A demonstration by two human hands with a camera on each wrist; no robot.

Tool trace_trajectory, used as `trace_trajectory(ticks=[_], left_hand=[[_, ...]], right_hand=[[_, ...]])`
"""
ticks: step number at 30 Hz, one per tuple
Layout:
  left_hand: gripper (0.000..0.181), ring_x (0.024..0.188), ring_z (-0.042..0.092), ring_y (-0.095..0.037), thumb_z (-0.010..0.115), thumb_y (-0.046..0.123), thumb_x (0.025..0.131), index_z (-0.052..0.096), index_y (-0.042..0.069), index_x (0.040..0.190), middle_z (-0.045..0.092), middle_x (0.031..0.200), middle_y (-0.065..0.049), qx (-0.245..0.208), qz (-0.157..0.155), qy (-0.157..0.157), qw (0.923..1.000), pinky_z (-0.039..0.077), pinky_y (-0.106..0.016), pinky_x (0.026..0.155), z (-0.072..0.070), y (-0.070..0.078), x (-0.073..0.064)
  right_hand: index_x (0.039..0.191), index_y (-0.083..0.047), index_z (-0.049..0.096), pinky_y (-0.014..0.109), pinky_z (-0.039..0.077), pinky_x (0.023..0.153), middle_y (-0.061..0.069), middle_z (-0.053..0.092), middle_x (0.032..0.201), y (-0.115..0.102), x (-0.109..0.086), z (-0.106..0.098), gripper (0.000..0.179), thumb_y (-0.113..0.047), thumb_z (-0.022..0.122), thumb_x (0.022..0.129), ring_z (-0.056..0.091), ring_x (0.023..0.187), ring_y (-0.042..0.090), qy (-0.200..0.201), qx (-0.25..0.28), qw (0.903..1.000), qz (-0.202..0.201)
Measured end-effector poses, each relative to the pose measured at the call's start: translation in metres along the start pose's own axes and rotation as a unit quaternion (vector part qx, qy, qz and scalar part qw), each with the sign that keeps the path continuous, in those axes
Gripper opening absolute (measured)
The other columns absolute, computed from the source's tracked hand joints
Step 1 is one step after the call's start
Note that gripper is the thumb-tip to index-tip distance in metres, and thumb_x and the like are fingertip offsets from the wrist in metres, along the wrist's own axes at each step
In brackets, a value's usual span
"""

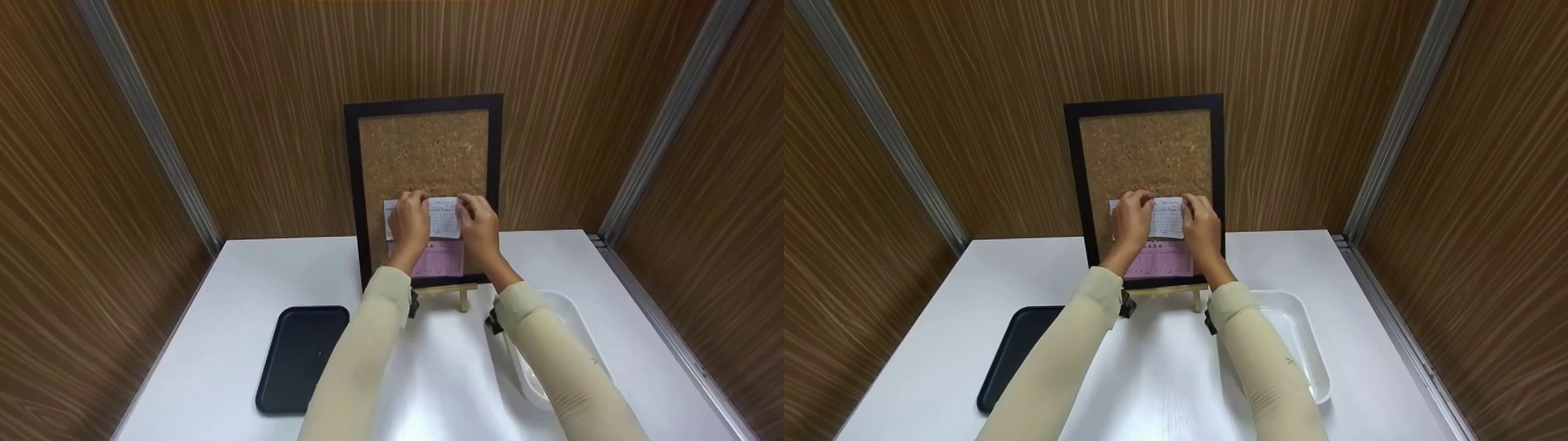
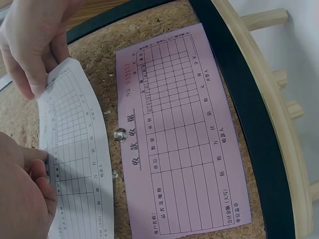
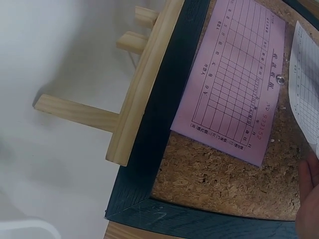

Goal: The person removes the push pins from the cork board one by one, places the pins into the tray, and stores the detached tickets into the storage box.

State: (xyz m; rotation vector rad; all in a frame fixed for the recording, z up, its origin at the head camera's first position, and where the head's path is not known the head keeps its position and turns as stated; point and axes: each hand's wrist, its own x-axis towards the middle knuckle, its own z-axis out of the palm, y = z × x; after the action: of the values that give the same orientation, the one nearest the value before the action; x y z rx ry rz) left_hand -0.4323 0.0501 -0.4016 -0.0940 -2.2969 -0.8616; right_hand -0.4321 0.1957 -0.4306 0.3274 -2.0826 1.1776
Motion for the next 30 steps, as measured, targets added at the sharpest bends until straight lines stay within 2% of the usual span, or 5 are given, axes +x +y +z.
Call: trace_trajectory(ticks=[7,14,19,24,30], left_hand=[[0.012,0.087,0.070,-0.017,0.067,0.020,0.097,0.077,0.015,0.102,0.071,0.096,0.000,-0.023,-0.013,-0.018,0.9995,0.055,-0.035,0.073,-0.007,0.001,0.001],[0.013,0.092,0.070,-0.014,0.066,0.023,0.098,0.076,0.018,0.104,0.072,0.101,0.002,-0.018,-0.026,-0.040,0.9987,0.055,-0.034,0.074,-0.007,-0.002,0.000],[0.013,0.091,0.069,-0.015,0.065,0.022,0.098,0.076,0.017,0.102,0.071,0.100,0.001,-0.034,-0.034,-0.053,0.9974,0.054,-0.035,0.078,-0.009,-0.004,-0.001],[0.012,0.091,0.068,-0.016,0.065,0.021,0.098,0.076,0.017,0.102,0.071,0.100,0.001,-0.073,-0.045,-0.065,0.9942,0.053,-0.036,0.080,-0.012,-0.005,-0.002],[0.011,0.092,0.068,-0.013,0.066,0.022,0.097,0.075,0.018,0.102,0.072,0.100,0.003,-0.117,-0.067,-0.090,0.9868,0.052,-0.035,0.081,-0.017,-0.008,-0.006]], right_hand=[[0.116,-0.001,0.070,0.037,0.051,0.082,0.013,0.066,0.106,0.000,0.000,0.000,0.020,-0.008,0.061,0.100,0.063,0.094,0.023,0.001,-0.002,1.0000,0.004],[0.119,-0.001,0.068,0.036,0.050,0.084,0.013,0.065,0.110,-0.001,-0.001,0.000,0.021,-0.008,0.060,0.101,0.062,0.096,0.022,-0.009,0.003,0.9999,0.010],[0.119,0.000,0.068,0.036,0.051,0.084,0.013,0.065,0.109,-0.002,-0.002,0.000,0.021,-0.007,0.060,0.100,0.062,0.097,0.022,-0.007,0.005,0.9999,0.010],[0.118,0.000,0.068,0.036,0.051,0.081,0.015,0.065,0.107,-0.002,-0.002,0.000,0.021,-0.005,0.060,0.100,0.062,0.094,0.024,0.001,0.004,1.0000,-0.001],[0.119,0.000,0.068,0.035,0.051,0.082,0.015,0.065,0.109,-0.003,-0.006,-0.001,0.021,-0.006,0.060,0.100,0.062,0.095,0.023,-0.006,0.012,0.9999,0.008]])
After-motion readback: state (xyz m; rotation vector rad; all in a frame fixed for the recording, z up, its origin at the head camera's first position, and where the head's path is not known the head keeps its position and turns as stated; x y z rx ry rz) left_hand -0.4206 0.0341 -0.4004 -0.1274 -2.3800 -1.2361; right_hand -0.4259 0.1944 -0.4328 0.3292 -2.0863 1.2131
